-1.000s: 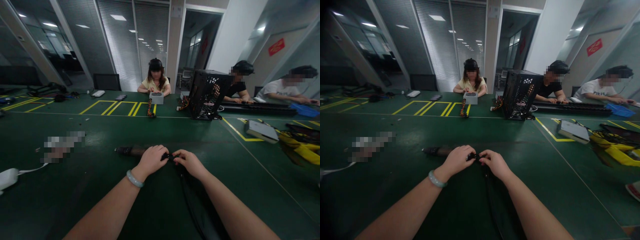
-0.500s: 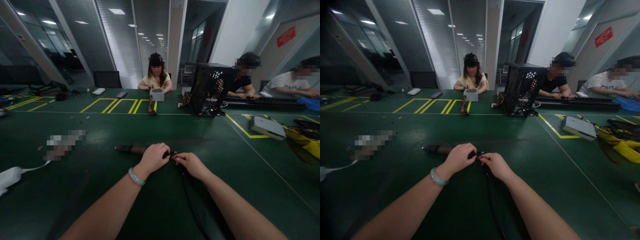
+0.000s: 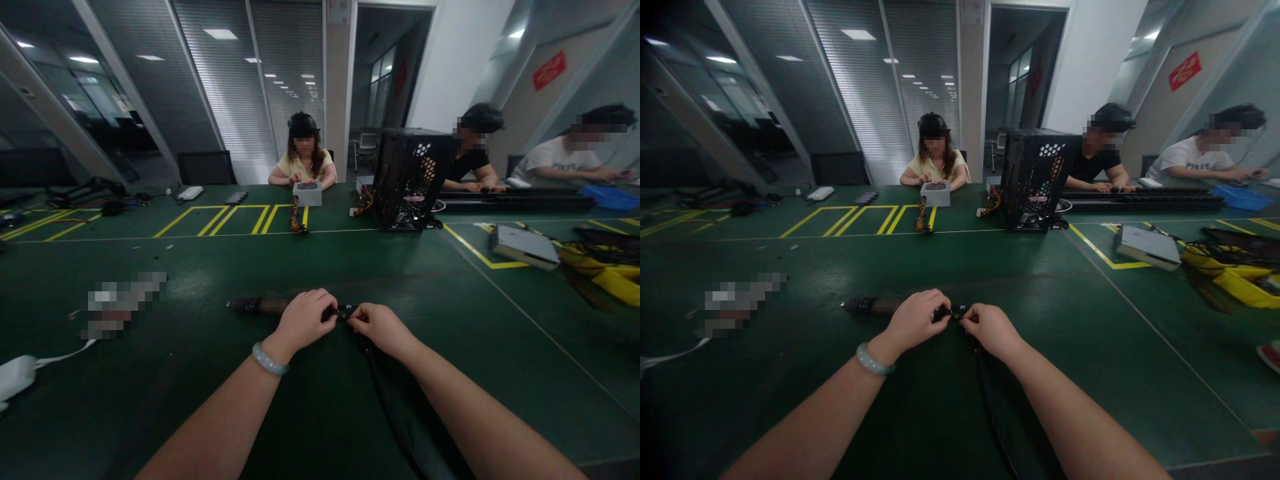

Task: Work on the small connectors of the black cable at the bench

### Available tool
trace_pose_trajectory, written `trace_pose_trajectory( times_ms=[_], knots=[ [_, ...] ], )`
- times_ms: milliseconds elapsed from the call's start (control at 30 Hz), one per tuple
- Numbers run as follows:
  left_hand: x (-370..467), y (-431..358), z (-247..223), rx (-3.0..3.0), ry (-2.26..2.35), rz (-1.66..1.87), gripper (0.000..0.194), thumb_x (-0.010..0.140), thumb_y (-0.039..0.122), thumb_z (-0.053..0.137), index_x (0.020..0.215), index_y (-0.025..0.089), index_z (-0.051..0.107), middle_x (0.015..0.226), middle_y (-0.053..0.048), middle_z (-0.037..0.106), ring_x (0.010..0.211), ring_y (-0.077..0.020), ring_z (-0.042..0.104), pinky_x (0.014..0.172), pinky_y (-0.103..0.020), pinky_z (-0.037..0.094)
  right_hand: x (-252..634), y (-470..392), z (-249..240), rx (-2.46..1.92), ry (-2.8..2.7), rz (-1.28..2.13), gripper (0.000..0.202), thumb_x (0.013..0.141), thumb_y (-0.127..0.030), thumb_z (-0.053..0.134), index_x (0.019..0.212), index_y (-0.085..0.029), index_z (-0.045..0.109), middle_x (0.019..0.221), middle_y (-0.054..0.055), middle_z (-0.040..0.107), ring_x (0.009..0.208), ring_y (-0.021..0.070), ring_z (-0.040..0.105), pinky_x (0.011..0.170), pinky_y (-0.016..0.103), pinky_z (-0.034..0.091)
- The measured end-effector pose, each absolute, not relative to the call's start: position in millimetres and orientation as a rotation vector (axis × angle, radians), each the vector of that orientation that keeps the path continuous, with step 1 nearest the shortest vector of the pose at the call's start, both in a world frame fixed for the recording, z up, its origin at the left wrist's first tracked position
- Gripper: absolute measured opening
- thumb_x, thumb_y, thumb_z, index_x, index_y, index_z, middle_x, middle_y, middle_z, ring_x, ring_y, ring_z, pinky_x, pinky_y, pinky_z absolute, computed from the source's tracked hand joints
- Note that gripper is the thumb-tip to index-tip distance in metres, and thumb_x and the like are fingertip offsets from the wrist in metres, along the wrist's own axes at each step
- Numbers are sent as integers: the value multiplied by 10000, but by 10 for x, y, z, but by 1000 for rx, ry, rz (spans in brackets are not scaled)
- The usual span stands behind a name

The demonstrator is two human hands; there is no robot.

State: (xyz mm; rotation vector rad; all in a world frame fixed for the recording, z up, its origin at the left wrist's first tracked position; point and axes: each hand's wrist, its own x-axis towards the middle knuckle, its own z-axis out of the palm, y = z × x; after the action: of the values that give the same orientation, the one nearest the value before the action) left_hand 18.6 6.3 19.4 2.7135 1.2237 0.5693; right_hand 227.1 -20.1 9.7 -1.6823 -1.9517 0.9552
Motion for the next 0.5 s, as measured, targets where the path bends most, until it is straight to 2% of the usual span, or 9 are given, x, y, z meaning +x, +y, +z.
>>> trace_pose_trajectory(
  times_ms=[500],
  knots=[
    [170,-1,216,2707,1203,559,144,840,238,652,978,239,610,1001,-9,586,918,-190,570,804,-334,442,2227,-167,68,-1647,-1976,748,129,819,-323,651,816,-227,737,786,3,721,715,160,644,624,234,407]
  ],
)
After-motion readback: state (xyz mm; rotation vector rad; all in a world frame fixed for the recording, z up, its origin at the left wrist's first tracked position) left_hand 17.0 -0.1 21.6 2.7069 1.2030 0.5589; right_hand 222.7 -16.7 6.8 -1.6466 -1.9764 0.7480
